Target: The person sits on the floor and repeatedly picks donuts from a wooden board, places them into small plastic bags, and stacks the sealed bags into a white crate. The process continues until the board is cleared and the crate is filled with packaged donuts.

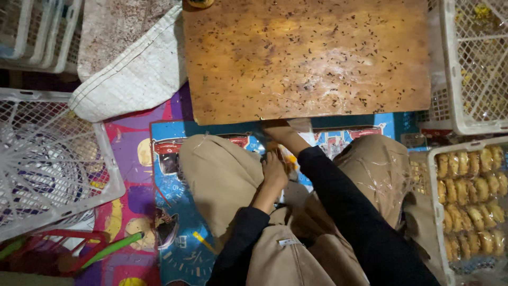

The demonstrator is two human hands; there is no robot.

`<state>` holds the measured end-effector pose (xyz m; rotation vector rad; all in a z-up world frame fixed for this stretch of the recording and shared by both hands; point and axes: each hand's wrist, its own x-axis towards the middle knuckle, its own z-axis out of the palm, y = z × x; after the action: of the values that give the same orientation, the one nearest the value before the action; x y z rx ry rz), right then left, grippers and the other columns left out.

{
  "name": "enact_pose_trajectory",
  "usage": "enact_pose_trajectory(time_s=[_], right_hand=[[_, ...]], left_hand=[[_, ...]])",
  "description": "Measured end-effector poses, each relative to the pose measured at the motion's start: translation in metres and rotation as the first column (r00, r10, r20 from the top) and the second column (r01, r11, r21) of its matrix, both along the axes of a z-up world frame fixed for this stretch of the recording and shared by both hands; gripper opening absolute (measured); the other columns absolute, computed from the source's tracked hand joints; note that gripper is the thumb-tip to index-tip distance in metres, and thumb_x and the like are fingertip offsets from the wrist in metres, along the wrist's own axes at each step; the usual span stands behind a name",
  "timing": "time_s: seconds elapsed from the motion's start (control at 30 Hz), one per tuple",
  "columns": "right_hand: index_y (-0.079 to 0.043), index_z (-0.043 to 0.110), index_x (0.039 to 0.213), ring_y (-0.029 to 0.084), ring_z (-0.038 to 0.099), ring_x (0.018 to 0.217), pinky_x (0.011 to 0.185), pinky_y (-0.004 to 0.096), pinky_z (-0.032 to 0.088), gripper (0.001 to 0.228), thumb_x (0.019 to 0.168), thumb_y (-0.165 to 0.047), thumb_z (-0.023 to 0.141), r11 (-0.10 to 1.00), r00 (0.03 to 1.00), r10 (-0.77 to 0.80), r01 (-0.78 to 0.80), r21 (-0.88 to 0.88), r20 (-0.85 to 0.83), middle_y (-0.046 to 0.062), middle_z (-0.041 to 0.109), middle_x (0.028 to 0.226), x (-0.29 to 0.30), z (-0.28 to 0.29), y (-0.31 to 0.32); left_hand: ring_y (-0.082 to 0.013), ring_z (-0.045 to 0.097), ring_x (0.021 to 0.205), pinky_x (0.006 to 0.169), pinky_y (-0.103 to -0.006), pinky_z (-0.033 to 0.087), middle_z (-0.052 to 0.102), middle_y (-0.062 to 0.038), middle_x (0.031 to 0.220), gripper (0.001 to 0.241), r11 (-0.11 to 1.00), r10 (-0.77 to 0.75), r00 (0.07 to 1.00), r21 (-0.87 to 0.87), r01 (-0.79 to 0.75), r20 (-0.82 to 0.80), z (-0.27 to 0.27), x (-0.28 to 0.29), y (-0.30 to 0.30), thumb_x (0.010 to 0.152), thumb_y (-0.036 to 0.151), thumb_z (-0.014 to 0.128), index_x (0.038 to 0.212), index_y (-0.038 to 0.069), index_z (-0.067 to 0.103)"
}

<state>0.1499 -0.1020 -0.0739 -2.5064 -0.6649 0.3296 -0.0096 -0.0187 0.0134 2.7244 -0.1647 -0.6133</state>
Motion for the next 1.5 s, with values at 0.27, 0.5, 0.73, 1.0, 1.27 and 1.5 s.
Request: enact_pose_trajectory(time_s=[0.27,0.5,0.73,1.0,1.27,1.5], right_hand=[[-0.013,0.075,0.101,0.019,0.065,0.093,0.1,0.043,0.044,0.024,0.081,-0.016,0.062,0.873,0.866,0.405,-0.271,-0.405,0.292,0.001,0.067,0.086,-0.102,0.186,-0.055],[-0.008,0.07,0.112,0.025,0.063,0.117,0.126,0.056,0.025,0.026,0.089,-0.015,0.06,0.834,0.948,-0.07,0.227,-0.502,0.312,0.01,0.07,0.11,-0.159,0.284,-0.065],[0.001,0.059,0.14,0.047,0.048,0.131,0.113,0.064,0.021,0.086,0.076,-0.054,0.078,0.996,0.969,0.053,-0.069,0.061,0.24,0.027,0.06,0.131,-0.132,0.343,-0.005],[-0.007,0.074,0.097,0.025,0.066,0.062,0.06,0.04,0.051,0.034,0.1,-0.04,0.076,0.99,0.923,-0.133,0.137,0.015,0.36,0.012,0.069,0.072,0.206,0.319,0.109],[0.008,0.063,0.115,0.03,0.071,0.069,0.061,0.042,0.059,0.085,0.075,-0.064,0.085,0.968,0.87,-0.103,0.199,-0.153,0.482,0.015,0.069,0.077,0.345,0.261,0.154],[-0.001,0.048,0.137,0.019,0.069,0.112,0.097,0.038,0.058,0.072,0.078,-0.019,0.085,0.631,0.949,-0.002,0.245,0.736,-0.314,0.013,0.069,0.122,0.123,0.32,0.068]], left_hand=[[-0.0362,0.056,0.119,0.101,-0.0414,0.045,0.058,-0.021,0.132,0.051,0.541,0.629,0.773,-0.76,-0.359,0.083,0.126,-0.002,0.053,0.095,0.019,0.069,0.138,-0.002,0.052],[-0.0266,0.059,0.141,0.126,-0.0409,0.043,0.065,-0.012,0.144,0.032,0.477,0.099,0.931,-0.838,0.265,0.351,0.199,-0.009,-0.006,0.111,0.018,0.055,0.141,0.013,0.064],[-0.0232,0.032,0.143,0.118,-0.0375,0.032,0.036,-0.013,0.152,0.068,-0.68,0.35,0.777,-0.712,-0.174,-0.524,0.219,0.032,0.069,0.097,0.055,0.064,0.147,0.011,0.046],[-0.0203,0.062,0.096,0.085,-0.0402,0.053,0.067,-0.007,0.105,0.028,-0.938,0.321,0.47,-0.344,0.039,-0.822,0.148,0.069,0.233,0.101,0.03,0.069,0.117,0.007,0.063],[-0.0392,0.057,0.124,0.11,-0.0492,0.044,0.057,-0.029,0.136,0.055,-0.987,0.156,0.445,-0.117,0.114,-0.882,0.136,0.07,0.242,0.094,0.022,0.073,0.141,-0.001,0.059],[-0.046,0.049,0.14,0.114,-0.0597,0.044,0.048,-0.029,0.147,0.048,-0.999,0.011,0.528,0.012,0.041,-0.849,0.167,0.118,0.225,0.083,0.017,0.071,0.125,0.004,0.05]])
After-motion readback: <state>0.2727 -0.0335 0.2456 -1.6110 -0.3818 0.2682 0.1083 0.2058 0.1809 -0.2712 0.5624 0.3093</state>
